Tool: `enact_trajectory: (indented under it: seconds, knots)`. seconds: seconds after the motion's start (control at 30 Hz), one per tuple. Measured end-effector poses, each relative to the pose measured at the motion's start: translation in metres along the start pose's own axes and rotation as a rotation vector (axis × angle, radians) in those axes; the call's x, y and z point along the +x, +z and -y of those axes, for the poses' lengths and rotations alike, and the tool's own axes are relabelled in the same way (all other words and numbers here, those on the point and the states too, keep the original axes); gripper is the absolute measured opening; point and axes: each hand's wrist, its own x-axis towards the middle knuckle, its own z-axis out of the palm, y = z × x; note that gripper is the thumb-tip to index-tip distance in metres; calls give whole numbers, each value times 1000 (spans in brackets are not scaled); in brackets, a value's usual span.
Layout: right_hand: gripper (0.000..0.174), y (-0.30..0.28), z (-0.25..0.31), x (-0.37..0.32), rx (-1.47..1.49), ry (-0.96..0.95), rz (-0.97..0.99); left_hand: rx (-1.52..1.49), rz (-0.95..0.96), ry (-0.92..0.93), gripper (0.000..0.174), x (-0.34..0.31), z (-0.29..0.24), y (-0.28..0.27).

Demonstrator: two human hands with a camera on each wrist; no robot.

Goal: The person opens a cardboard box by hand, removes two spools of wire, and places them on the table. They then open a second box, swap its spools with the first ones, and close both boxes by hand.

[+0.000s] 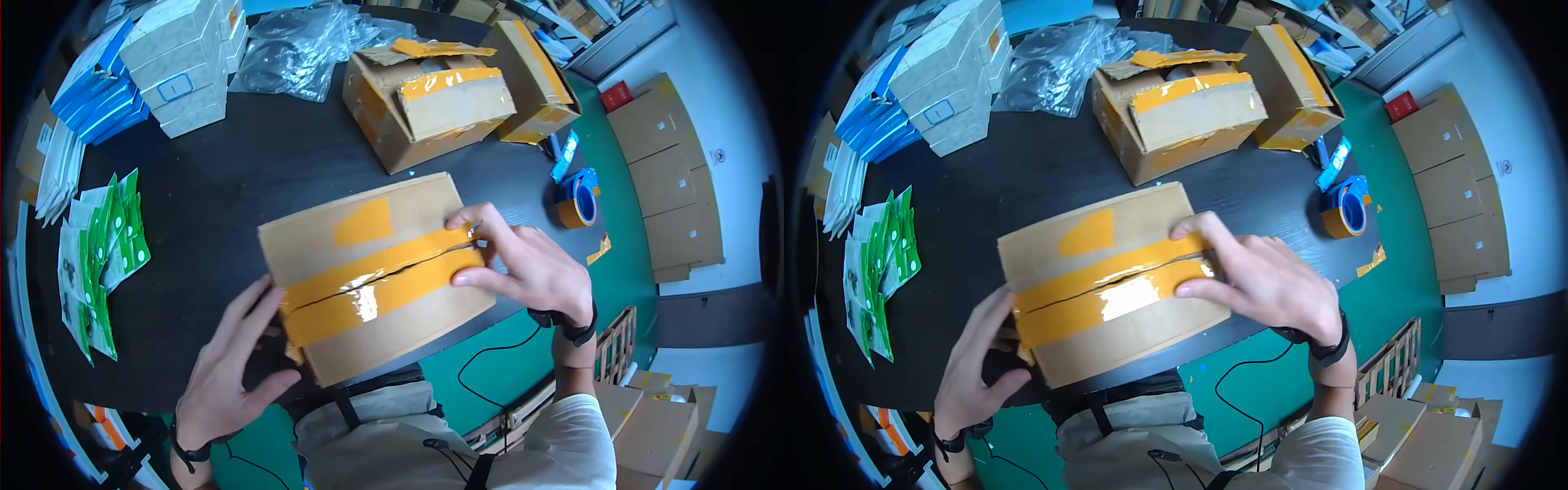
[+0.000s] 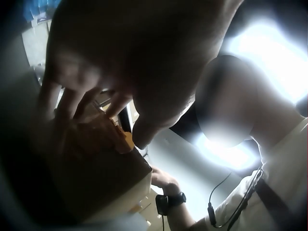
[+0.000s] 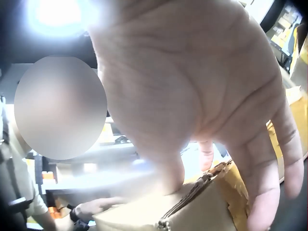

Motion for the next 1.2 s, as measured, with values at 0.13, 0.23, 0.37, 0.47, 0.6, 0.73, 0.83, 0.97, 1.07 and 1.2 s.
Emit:
enact_trajectory:
  seconds: [0.13, 0.23, 0.37, 0.47, 0.6, 0.73, 0.83, 0.97, 1.07, 1.2]
  knots:
    - [62, -13, -31, -24, 149, 133, -11, 54, 132, 23, 76, 4, -3, 3]
    - [62, -17, -48, -44, 167, 213, -44, 85, 188, 12, 72, 4, -4, 3]
    - [61, -17, -75, -75, 197, 350, -119, 85, 217, 5, 65, 2, -1, 3]
    - [63, -9, -95, -93, 339, 416, -265, 83, 227, -5, 62, 1, 3, 5]
    - [73, 9, -93, -108, 396, 467, -366, 89, 239, 1, 60, 2, 5, 7]
    - [89, 17, -83, -122, 381, 515, -334, 84, 251, -9, 58, 2, 5, 8]
    - [94, 20, -61, -125, 22, 491, -409, 75, 242, -4, 57, 2, 5, 8]
    - [96, 32, -73, -120, -231, 319, -557, 139, 249, 71, 50, 1, 12, 9]
    - [97, 30, -77, -113, -321, 203, -567, 116, 247, 28, 54, 0, 6, 11]
    - [106, 23, -62, -101, -460, 166, -429, 139, 265, 32, 51, 1, 4, 9]
